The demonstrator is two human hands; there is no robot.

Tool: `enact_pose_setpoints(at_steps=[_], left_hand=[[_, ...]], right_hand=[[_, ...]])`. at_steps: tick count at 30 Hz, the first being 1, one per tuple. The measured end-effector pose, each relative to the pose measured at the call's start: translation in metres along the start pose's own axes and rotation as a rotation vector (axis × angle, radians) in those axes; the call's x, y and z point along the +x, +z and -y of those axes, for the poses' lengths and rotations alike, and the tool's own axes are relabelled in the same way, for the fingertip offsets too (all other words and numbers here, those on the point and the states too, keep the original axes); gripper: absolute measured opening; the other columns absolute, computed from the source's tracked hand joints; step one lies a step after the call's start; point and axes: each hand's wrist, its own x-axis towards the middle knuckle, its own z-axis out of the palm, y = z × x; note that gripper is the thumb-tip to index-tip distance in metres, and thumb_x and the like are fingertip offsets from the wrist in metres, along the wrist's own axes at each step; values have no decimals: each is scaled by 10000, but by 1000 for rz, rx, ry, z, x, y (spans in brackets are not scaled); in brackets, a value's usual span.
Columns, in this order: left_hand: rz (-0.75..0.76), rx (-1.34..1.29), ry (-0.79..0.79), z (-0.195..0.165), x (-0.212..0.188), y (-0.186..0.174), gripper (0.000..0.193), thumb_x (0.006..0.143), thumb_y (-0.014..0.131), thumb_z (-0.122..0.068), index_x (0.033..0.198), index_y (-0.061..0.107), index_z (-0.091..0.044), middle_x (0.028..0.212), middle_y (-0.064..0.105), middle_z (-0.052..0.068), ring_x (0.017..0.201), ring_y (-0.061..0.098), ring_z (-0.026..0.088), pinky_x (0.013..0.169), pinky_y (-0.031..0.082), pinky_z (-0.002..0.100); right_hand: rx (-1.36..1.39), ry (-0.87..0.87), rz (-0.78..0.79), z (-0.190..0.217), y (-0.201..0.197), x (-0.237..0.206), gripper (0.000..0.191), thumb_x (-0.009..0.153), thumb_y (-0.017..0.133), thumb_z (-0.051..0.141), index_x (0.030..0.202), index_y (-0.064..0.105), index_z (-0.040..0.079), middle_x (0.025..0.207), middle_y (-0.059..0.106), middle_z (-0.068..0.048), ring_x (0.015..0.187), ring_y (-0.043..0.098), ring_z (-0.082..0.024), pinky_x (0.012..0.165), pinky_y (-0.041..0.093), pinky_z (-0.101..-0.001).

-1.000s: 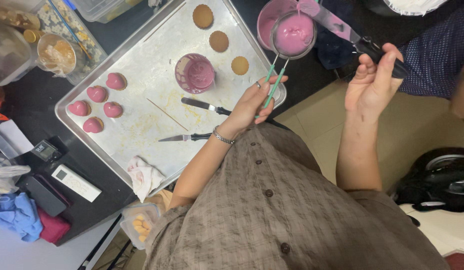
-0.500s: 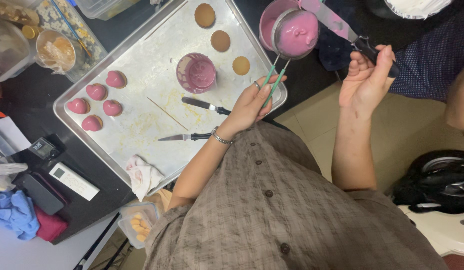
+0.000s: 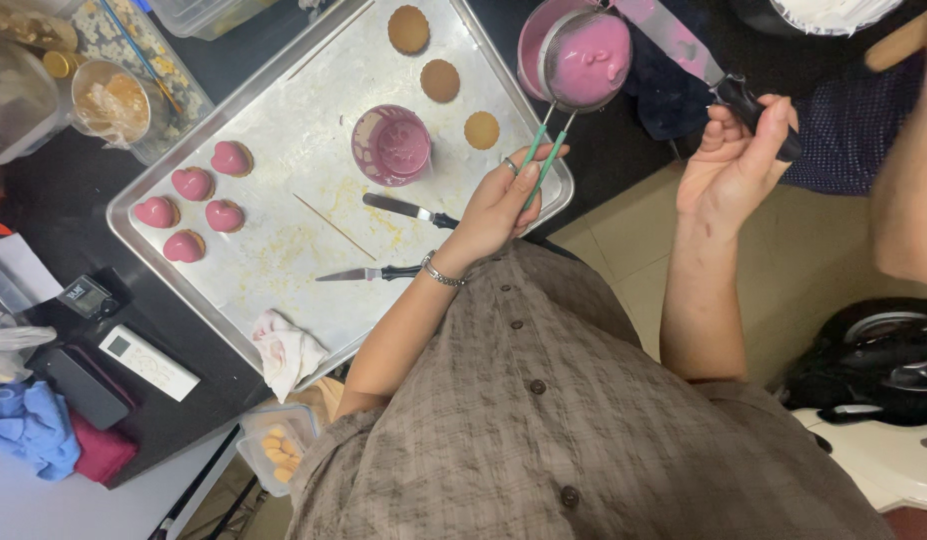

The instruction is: The person holds a sieve over a pink cup and presses a pink frosting-like mixture through it using a spatula, scraping the sieve repeatedly. They then pour and scrape the strained mixture from the cup into a larger pink pitcher, carry the empty cup to a sink area, and place it there.

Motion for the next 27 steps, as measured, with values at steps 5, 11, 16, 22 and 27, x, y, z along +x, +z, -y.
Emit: enact_pose_setpoints(at_steps=[5, 11, 16, 22, 27], left_hand=[[4, -1, 3, 1, 1, 0, 514, 1128, 374, -401, 1502, 473, -61, 595, 369, -61, 495, 331, 43, 484, 293, 212], [-6, -81, -14, 2, 0, 0, 506, 1128, 381, -390, 1505, 463, -64, 597, 359, -60, 487, 311, 44, 462, 272, 216], [-11, -100, -20, -2, 1, 2, 505, 1133, 369, -386, 1513, 452, -64, 604, 361, -58, 482, 317, 47, 453, 277, 216], [-17, -118, -37, -9, 0, 3, 505, 1130, 355, -392, 1504, 452, -68, 599, 376, -46, 465, 325, 52, 431, 285, 219], [-25, -116, -30, -13, 0, 2, 507, 1130, 344, -395, 1501, 457, -69, 599, 383, -41, 458, 336, 58, 436, 300, 221]], right_hand=[[-31, 1, -10, 0, 1, -2, 230, 1082, 626, 250, 1179, 565, 51, 1048, 688, -127, 870, 719, -211, 696, 572, -240], [-92, -45, 60, -2, 5, -7, 231, 1099, 607, 239, 1179, 560, 28, 1076, 689, -135, 862, 724, -211, 699, 568, -241], [-94, -35, 65, -7, 7, -12, 219, 1103, 598, 232, 1162, 556, 25, 1050, 695, -150, 829, 722, -211, 709, 578, -252], [-159, -61, 116, -7, 14, -23, 207, 1118, 583, 211, 1159, 558, 9, 1042, 707, -171, 818, 718, -211, 714, 580, -254], [-225, -125, 241, 1, 24, -32, 212, 1116, 593, 191, 1145, 561, -16, 1074, 703, -203, 864, 728, -235, 787, 619, -301]])
